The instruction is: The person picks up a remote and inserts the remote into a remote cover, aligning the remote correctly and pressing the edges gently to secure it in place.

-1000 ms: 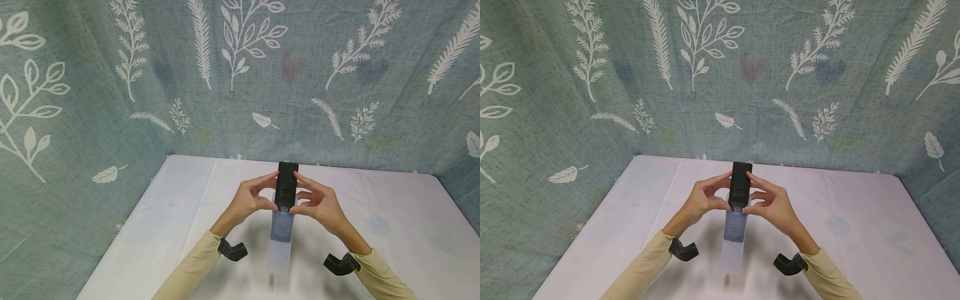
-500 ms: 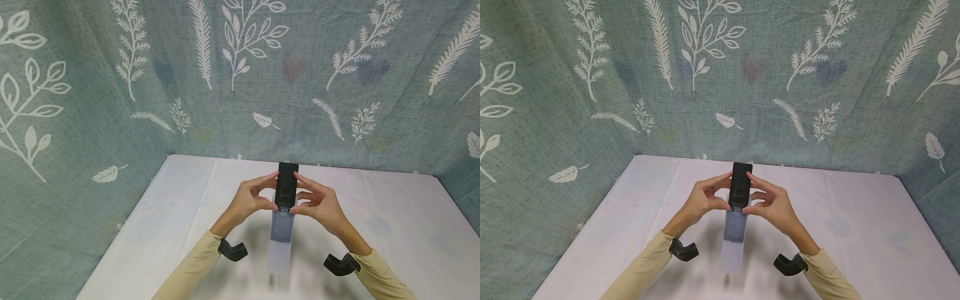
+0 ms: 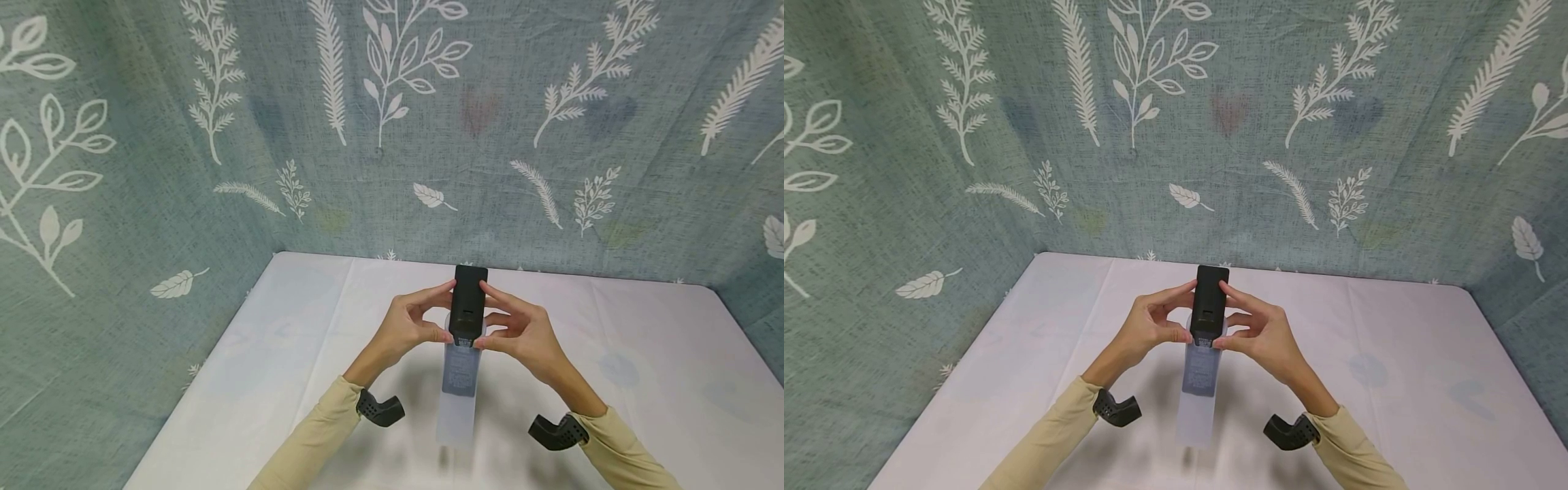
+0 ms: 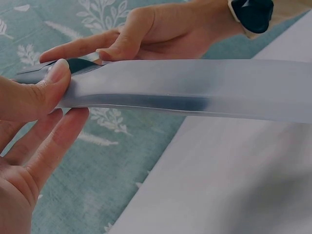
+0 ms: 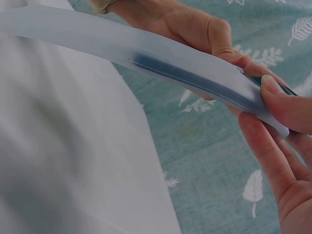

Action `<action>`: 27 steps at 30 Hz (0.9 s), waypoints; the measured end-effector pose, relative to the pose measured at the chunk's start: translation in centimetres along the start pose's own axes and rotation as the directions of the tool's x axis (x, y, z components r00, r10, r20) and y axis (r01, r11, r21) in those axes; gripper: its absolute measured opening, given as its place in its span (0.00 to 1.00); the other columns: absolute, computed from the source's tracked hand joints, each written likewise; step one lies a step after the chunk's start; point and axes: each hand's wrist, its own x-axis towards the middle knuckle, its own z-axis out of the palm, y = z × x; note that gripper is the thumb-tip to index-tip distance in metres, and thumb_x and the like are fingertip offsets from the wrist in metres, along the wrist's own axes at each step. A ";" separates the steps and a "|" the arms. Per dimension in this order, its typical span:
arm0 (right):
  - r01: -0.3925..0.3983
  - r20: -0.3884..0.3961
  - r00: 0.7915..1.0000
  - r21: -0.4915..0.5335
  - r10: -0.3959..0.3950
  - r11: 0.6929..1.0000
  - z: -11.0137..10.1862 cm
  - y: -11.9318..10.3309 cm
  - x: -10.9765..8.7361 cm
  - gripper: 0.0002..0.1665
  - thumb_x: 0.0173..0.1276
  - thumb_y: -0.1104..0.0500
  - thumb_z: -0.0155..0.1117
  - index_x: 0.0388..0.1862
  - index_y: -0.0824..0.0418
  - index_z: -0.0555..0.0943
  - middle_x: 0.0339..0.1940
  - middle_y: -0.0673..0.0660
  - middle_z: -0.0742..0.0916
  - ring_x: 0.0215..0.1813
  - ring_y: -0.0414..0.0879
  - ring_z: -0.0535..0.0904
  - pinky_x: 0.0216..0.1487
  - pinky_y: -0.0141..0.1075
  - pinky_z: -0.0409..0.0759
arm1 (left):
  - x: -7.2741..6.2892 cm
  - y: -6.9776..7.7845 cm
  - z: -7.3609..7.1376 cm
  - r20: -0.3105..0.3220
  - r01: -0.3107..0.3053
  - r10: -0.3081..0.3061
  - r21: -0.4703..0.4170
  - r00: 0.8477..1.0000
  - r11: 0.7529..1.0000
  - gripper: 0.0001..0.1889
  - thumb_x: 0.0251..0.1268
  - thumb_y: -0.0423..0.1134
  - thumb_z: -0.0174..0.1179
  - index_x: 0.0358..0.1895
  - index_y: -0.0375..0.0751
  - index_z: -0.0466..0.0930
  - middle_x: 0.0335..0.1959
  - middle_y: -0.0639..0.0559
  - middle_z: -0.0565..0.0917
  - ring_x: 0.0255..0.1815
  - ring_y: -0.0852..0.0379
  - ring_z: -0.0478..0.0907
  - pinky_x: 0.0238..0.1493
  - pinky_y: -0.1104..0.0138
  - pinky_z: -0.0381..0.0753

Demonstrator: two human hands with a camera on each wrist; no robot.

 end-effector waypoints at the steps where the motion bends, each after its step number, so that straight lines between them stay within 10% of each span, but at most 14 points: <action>1: -0.002 0.000 1.000 -0.002 0.002 1.000 0.0 0.0 0.0 0.50 0.47 0.78 0.72 0.71 0.62 0.65 0.56 0.74 0.76 0.40 0.49 0.84 0.37 0.45 0.84 | 0.0 0.0 0.0 0.000 0.001 -0.001 0.002 1.000 1.000 0.41 0.47 0.20 0.68 0.67 0.51 0.69 0.53 0.44 0.80 0.53 0.47 0.76 0.42 0.55 0.83; 27: -0.003 -0.011 1.000 -0.009 0.003 1.000 0.0 0.0 0.1 0.50 0.46 0.77 0.72 0.70 0.63 0.66 0.54 0.61 0.82 0.40 0.48 0.84 0.37 0.45 0.84 | -0.1 0.1 0.0 -0.014 0.007 -0.007 0.000 1.000 1.000 0.40 0.48 0.20 0.68 0.67 0.50 0.69 0.52 0.43 0.80 0.52 0.47 0.77 0.42 0.54 0.83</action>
